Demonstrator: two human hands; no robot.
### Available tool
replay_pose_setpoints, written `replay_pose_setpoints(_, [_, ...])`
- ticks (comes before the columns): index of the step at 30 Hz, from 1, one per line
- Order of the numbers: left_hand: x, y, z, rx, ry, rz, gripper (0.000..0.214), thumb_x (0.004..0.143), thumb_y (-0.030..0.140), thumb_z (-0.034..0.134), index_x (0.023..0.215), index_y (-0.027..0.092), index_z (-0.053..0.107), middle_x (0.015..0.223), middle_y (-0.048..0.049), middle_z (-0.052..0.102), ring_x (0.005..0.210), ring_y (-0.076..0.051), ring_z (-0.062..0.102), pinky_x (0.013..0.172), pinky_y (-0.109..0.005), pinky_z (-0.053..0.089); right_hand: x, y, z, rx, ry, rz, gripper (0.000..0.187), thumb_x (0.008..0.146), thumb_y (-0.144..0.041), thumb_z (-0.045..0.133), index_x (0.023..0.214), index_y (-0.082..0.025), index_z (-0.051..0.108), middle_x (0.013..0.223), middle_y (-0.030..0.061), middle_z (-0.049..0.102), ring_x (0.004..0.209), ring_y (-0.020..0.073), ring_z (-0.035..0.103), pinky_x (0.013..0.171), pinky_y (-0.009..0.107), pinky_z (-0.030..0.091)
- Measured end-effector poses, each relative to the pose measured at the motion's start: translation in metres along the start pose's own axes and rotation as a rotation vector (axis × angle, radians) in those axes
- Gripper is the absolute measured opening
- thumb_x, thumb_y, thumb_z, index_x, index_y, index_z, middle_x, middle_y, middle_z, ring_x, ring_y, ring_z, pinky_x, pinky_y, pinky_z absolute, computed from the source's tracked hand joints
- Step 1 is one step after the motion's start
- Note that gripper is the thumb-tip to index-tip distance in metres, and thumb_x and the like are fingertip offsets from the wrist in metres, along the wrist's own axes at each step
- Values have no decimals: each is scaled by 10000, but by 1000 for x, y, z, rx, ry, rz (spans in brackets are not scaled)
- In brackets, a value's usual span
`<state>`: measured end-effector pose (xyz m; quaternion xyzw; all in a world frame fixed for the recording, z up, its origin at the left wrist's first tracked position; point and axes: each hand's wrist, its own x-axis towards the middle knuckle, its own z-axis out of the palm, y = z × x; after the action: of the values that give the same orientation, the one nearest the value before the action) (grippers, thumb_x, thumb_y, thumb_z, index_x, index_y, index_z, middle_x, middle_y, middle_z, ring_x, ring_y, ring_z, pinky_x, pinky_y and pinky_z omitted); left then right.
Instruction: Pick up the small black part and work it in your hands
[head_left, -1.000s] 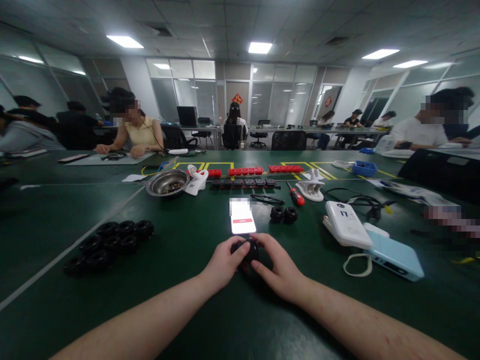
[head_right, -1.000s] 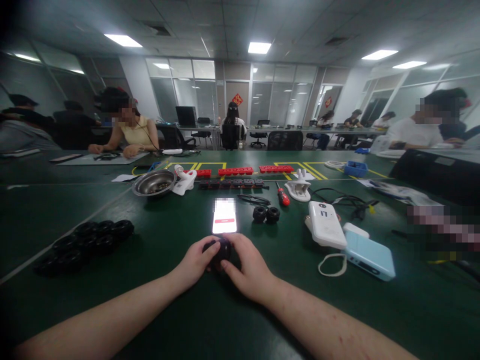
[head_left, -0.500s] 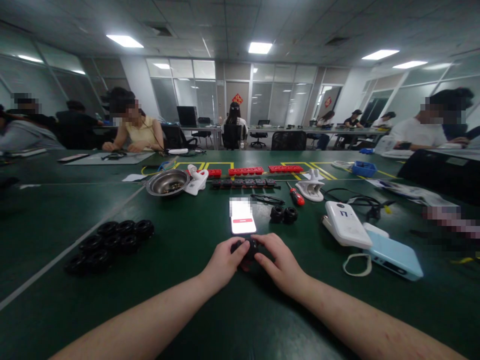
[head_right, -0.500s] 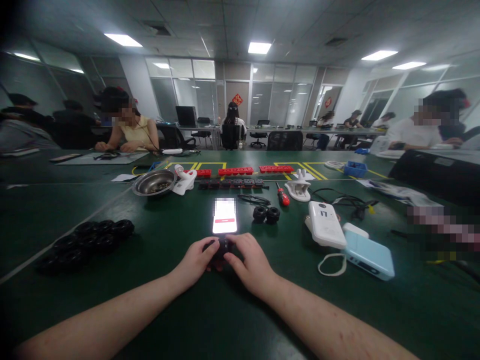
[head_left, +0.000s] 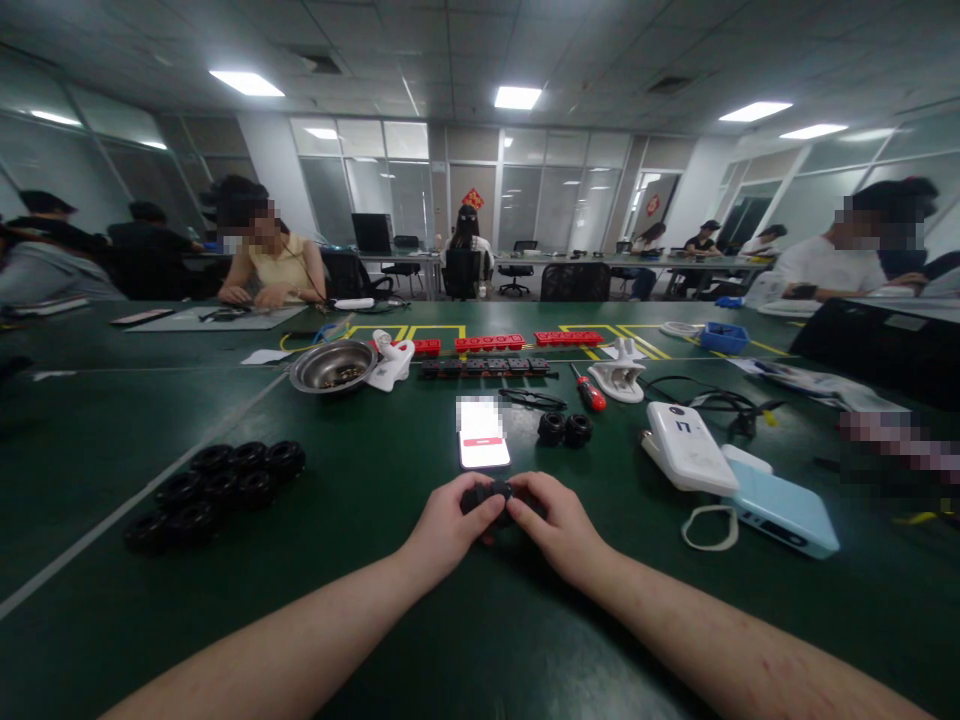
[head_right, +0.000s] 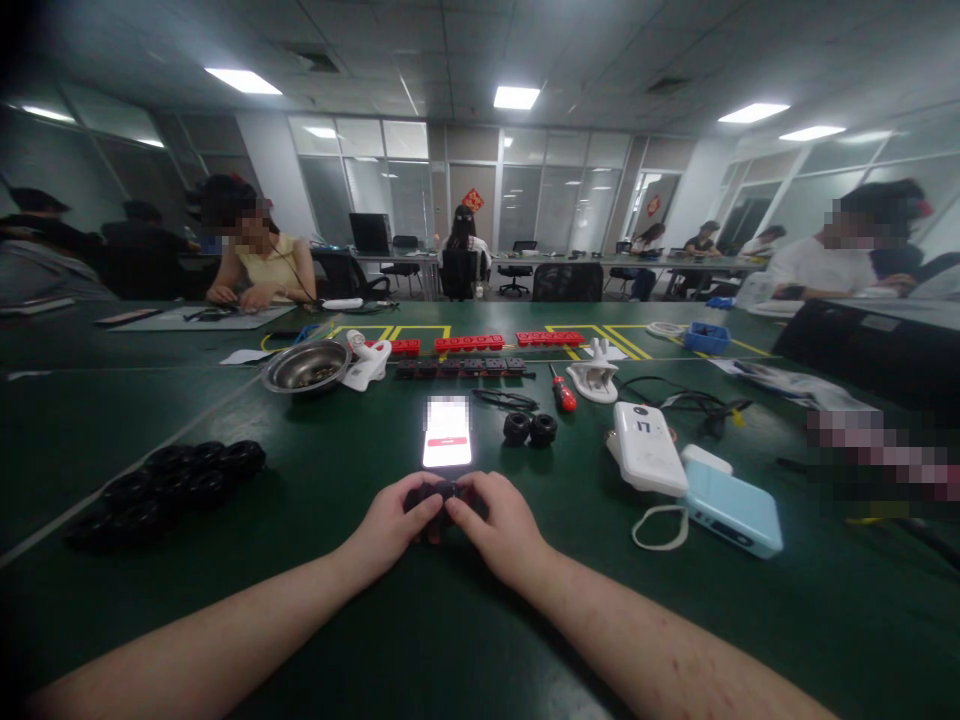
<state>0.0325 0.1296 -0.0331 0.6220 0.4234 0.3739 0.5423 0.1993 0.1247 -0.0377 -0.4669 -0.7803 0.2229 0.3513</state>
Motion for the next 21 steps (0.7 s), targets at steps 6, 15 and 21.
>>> replay_pose_setpoints(6, [4, -5, -1, -40, 68, -24, 441, 709, 440, 547, 1034, 165, 430, 859, -53, 581, 592, -153, 597, 429, -204, 398, -2, -2, 0, 6, 53, -157, 316, 769, -263, 549, 1073, -204, 488, 948, 57, 565, 850, 185, 502, 743, 332, 423])
replay_pose_setpoints(15, [5, -8, 0, 9, 173, -24, 341, 674, 409, 594, 877, 143, 529, 797, -36, 560, 632, -154, 547, 474, -228, 443, -3, -2, 0, 65, 49, -137, 359, 785, -290, 510, 1130, -218, 438, 1029, 68, 538, 909, 201, 498, 780, 358, 422])
replay_pose_setpoints(21, [4, -7, -1, 80, 143, 90, 305, 673, 375, 618, 880, 163, 546, 854, -51, 600, 798, -213, 567, 684, -317, 455, 0, 1, 2, 66, 36, 22, 199, 809, -340, 459, 906, -182, 532, 808, 39, 558, 725, 177, 512, 632, 307, 426])
